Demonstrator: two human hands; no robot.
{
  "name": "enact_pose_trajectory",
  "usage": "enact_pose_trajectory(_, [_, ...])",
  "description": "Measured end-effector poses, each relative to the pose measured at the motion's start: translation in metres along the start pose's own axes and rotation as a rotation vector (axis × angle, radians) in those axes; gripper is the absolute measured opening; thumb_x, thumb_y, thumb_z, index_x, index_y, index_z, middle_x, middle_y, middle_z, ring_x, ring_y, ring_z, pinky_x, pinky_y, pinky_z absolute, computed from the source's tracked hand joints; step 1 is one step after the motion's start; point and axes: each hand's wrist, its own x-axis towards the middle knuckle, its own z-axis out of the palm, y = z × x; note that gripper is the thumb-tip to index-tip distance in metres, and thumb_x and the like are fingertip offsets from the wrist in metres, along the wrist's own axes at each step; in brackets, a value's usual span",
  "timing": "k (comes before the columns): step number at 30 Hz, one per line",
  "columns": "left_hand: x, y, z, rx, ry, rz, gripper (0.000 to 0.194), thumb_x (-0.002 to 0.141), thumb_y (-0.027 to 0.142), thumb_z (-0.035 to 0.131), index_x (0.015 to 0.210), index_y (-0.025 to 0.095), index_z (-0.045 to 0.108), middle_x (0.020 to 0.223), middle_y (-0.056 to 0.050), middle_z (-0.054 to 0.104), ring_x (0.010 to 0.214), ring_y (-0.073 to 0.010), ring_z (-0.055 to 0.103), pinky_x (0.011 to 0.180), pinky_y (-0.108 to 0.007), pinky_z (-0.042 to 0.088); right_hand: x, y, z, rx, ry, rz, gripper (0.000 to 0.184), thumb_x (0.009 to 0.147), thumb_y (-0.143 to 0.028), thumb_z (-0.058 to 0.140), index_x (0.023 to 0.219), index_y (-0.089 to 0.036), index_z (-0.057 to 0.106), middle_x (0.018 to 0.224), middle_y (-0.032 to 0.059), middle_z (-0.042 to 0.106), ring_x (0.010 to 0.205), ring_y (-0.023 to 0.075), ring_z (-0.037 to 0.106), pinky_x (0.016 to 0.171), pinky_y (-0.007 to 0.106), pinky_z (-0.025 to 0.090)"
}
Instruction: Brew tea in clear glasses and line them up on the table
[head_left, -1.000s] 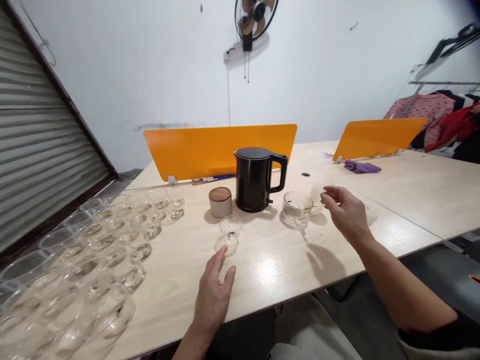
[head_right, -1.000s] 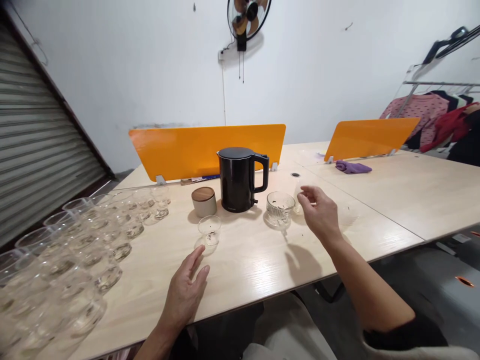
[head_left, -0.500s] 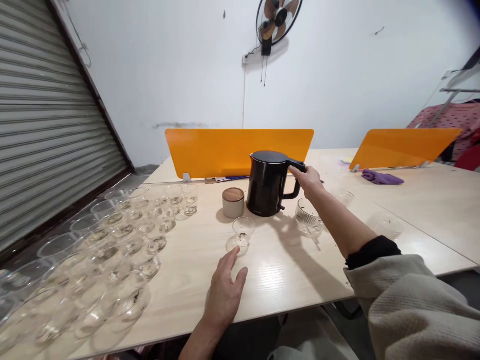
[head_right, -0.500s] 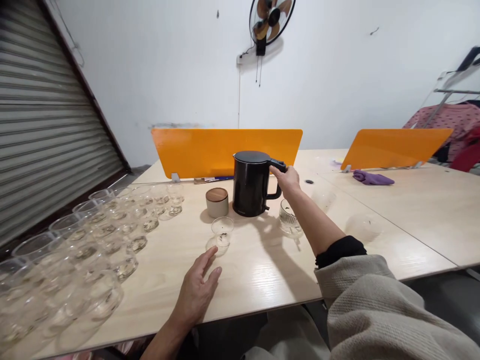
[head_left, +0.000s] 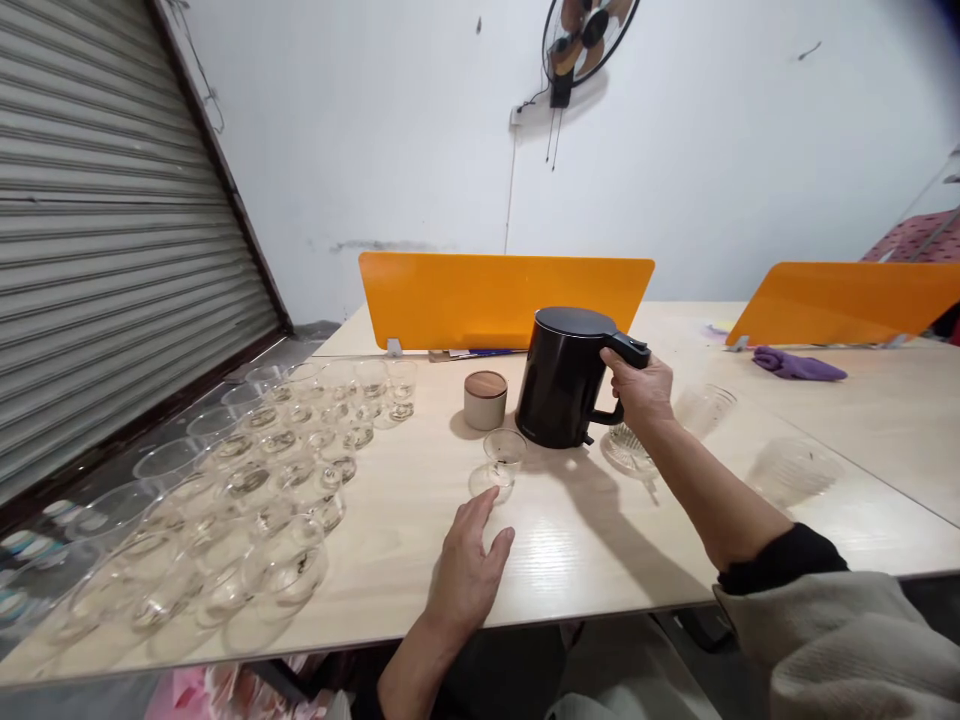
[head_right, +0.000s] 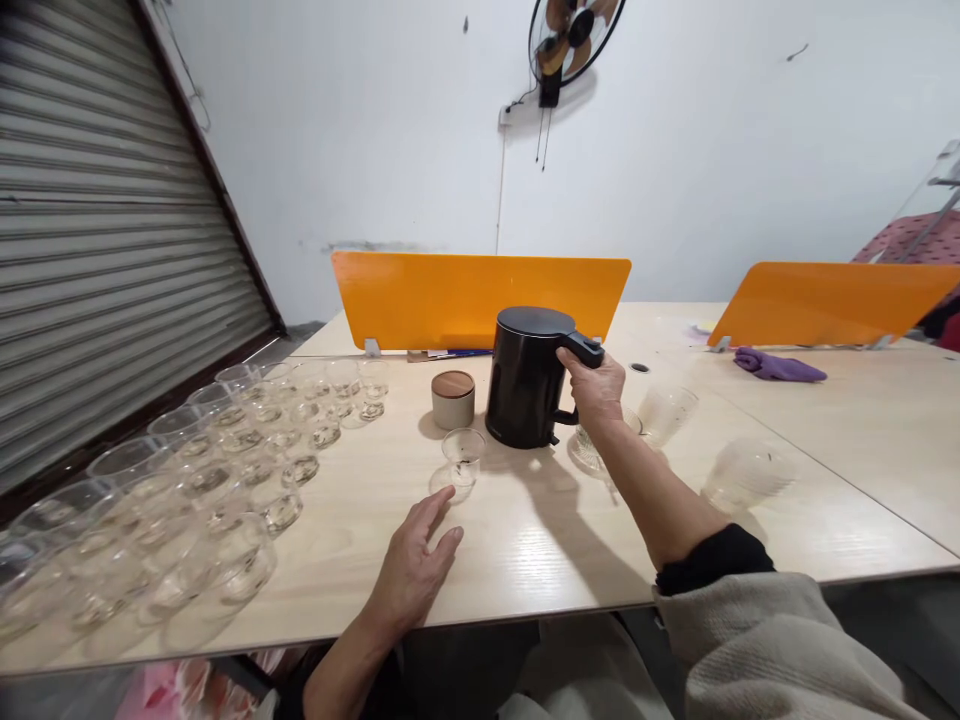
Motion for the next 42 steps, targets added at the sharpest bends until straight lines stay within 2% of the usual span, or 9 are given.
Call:
enact_pose_trajectory(14, [0.003, 0.001, -0.002, -0.089, 0.024, 0.027, 0.049, 0.092, 0.028, 0.062, 0.140, 0.018, 0.060, 0.142, -0.014, 0.063, 0.132, -0.0288, 0.060, 0.116, -0.049, 0.047, -0.093, -0.060, -0.081, -0.183, 0.052, -0.038, 0.038, 0.070, -0.045, 0.088, 0.070, -0.021, 0.058, 0.053, -0.0063, 0.049, 0.048, 0.0109, 0.044, 0.043, 0.026, 0.035])
enact_pose_trajectory(19, [-0.002, 0.020, 0.005, -0.248, 0.001, 0.066, 0.049, 0.095, 0.036, 0.064, 0.141, 0.021, 0.060, 0.147, -0.013, 0.060, 0.137, -0.0294, 0.056, 0.116, -0.050, 0.047, -0.119, -0.090, -0.110, -0.394, 0.063, 0.005, 0.040, 0.071, -0.053, 0.087, 0.072, -0.022, 0.062, 0.056, -0.0035, 0.055, 0.050, 0.0136, 0.047, 0.044, 0.028, 0.035])
enact_pose_trajectory(22, [-0.003, 0.037, 0.022, -0.409, -0.087, 0.056, 0.071, 0.092, 0.045, 0.070, 0.155, 0.023, 0.045, 0.160, -0.014, 0.046, 0.147, -0.0328, 0.045, 0.119, -0.052, 0.042, -0.130, -0.108, -0.118, -0.539, 0.059, -0.009, 0.041, 0.071, -0.058, 0.085, 0.070, -0.024, 0.063, 0.057, -0.0021, 0.057, 0.050, 0.0150, 0.048, 0.043, 0.030, 0.036])
enact_pose_trajectory(25, [0.001, 0.052, 0.040, -0.593, -0.143, 0.005, 0.096, 0.085, 0.050, 0.079, 0.162, 0.023, 0.029, 0.169, -0.015, 0.030, 0.156, -0.0361, 0.029, 0.125, -0.056, 0.032, -0.138, -0.123, -0.121, -0.620, 0.034, -0.037, 0.043, 0.072, -0.061, 0.083, 0.068, -0.024, 0.061, 0.056, -0.0019, 0.058, 0.048, 0.0146, 0.046, 0.041, 0.030, 0.035])
enact_pose_trajectory(27, [0.005, 0.060, 0.047, -0.692, -0.177, -0.003, 0.104, 0.079, 0.051, 0.084, 0.162, 0.021, 0.028, 0.168, -0.016, 0.033, 0.155, -0.0385, 0.029, 0.125, -0.058, 0.030, -0.140, -0.131, -0.122, -0.656, 0.015, -0.039, 0.043, 0.071, -0.062, 0.082, 0.067, -0.025, 0.061, 0.053, -0.0023, 0.056, 0.045, 0.0145, 0.043, 0.039, 0.030, 0.034])
enact_pose_trajectory(30, [0.006, 0.073, 0.050, -0.803, -0.250, 0.062, 0.090, 0.080, 0.050, 0.084, 0.155, 0.022, 0.041, 0.155, -0.014, 0.051, 0.143, -0.0368, 0.047, 0.119, -0.056, 0.039, -0.134, -0.140, -0.122, -0.719, -0.037, -0.085, 0.043, 0.070, -0.063, 0.081, 0.067, -0.025, 0.061, 0.052, -0.0022, 0.056, 0.046, 0.0162, 0.045, 0.040, 0.031, 0.034])
enact_pose_trajectory(33, [-0.001, 0.084, 0.053, -0.919, -0.300, 0.086, 0.076, 0.084, 0.046, 0.081, 0.148, 0.024, 0.048, 0.148, -0.012, 0.057, 0.134, -0.0340, 0.056, 0.113, -0.052, 0.045, -0.124, -0.149, -0.117, -0.777, -0.101, -0.170, 0.045, 0.067, -0.068, 0.081, 0.072, -0.026, 0.065, 0.053, -0.0028, 0.053, 0.049, 0.0175, 0.046, 0.045, 0.033, 0.037])
enact_pose_trajectory(38, [-0.011, 0.094, 0.066, -1.060, -0.297, 0.061, 0.073, 0.084, 0.050, 0.081, 0.143, 0.023, 0.049, 0.149, -0.014, 0.056, 0.136, -0.0340, 0.055, 0.111, -0.049, 0.047, -0.108, -0.170, -0.096, -0.758, -0.262, -0.285, 0.050, 0.058, -0.072, 0.082, 0.079, -0.028, 0.073, 0.062, 0.0008, 0.058, 0.061, 0.0221, 0.053, 0.055, 0.036, 0.040])
enact_pose_trajectory(42, [-0.010, 0.099, 0.070, -1.065, -0.286, 0.014, 0.076, 0.081, 0.058, 0.081, 0.141, 0.021, 0.050, 0.147, -0.016, 0.058, 0.139, -0.0354, 0.053, 0.108, -0.048, 0.050, -0.091, -0.174, -0.081, -0.755, -0.388, -0.261, 0.052, 0.054, -0.073, 0.082, 0.077, -0.027, 0.074, 0.065, 0.0019, 0.065, 0.065, 0.0244, 0.058, 0.062, 0.039, 0.045])
